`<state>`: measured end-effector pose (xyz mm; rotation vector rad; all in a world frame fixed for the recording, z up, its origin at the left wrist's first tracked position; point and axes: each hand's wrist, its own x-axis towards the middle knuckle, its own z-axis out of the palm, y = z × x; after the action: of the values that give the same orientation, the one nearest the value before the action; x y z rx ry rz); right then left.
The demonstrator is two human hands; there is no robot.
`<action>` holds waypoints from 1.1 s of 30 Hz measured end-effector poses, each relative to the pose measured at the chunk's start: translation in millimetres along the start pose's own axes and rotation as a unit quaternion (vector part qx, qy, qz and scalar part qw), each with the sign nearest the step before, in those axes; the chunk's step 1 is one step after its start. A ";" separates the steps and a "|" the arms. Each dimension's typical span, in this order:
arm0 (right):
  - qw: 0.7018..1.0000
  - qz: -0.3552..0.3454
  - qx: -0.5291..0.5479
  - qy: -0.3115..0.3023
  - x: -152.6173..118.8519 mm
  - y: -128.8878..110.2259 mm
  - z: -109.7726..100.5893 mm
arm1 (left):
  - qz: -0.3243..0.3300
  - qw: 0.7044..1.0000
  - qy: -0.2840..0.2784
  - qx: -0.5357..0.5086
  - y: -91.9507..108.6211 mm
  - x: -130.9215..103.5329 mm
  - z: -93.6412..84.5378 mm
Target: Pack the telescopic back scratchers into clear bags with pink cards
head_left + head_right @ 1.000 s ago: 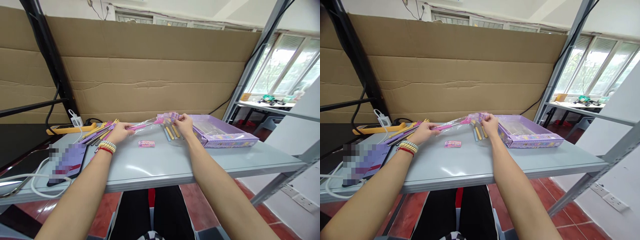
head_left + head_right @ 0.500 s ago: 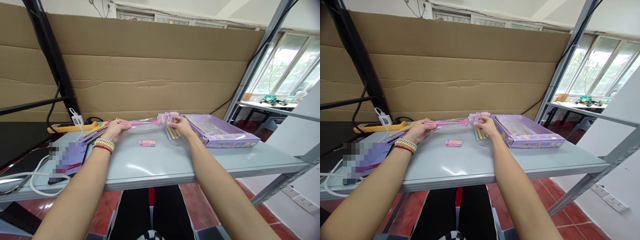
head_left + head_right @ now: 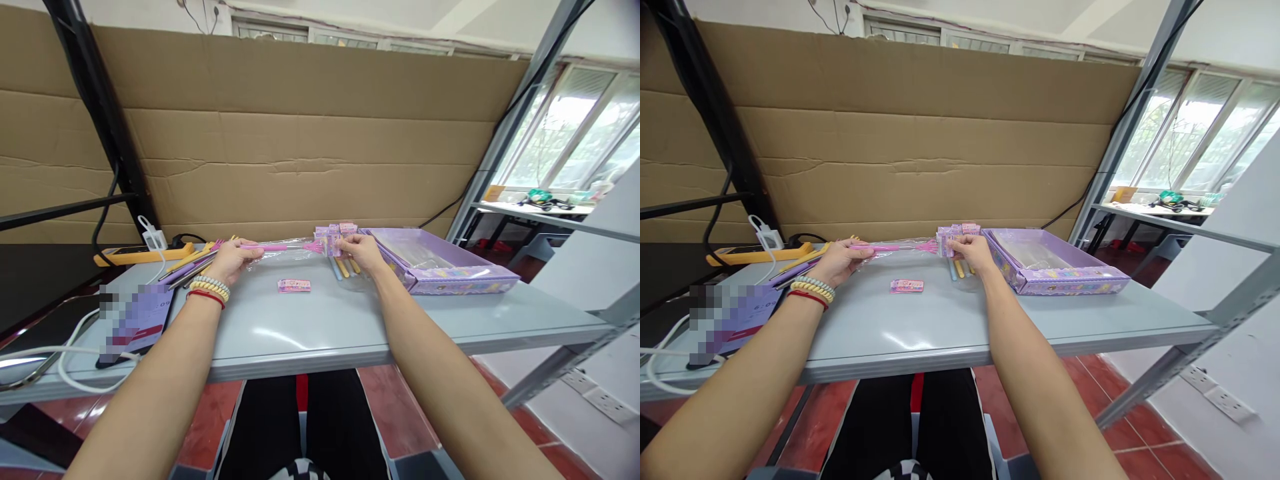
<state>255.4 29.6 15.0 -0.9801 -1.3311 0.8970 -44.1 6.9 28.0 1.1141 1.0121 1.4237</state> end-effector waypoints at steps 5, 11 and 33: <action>0.999 0.029 0.006 -0.016 -0.1 -1.1 3.2 | -0.004 1.000 0.009 -0.017 -0.5 0.9 -1.1; 0.998 0.054 -0.002 0.016 1.5 1.6 1.0 | 0.008 1.000 -0.007 -0.015 -2.4 2.4 -3.0; 0.994 0.026 -0.015 0.102 6.8 7.3 1.1 | -0.014 0.993 -0.069 0.097 -2.6 -4.0 7.0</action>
<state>254.8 38.6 10.5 -1.1051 -1.1532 0.7949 -36.6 3.5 26.5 1.3155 1.0800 1.2265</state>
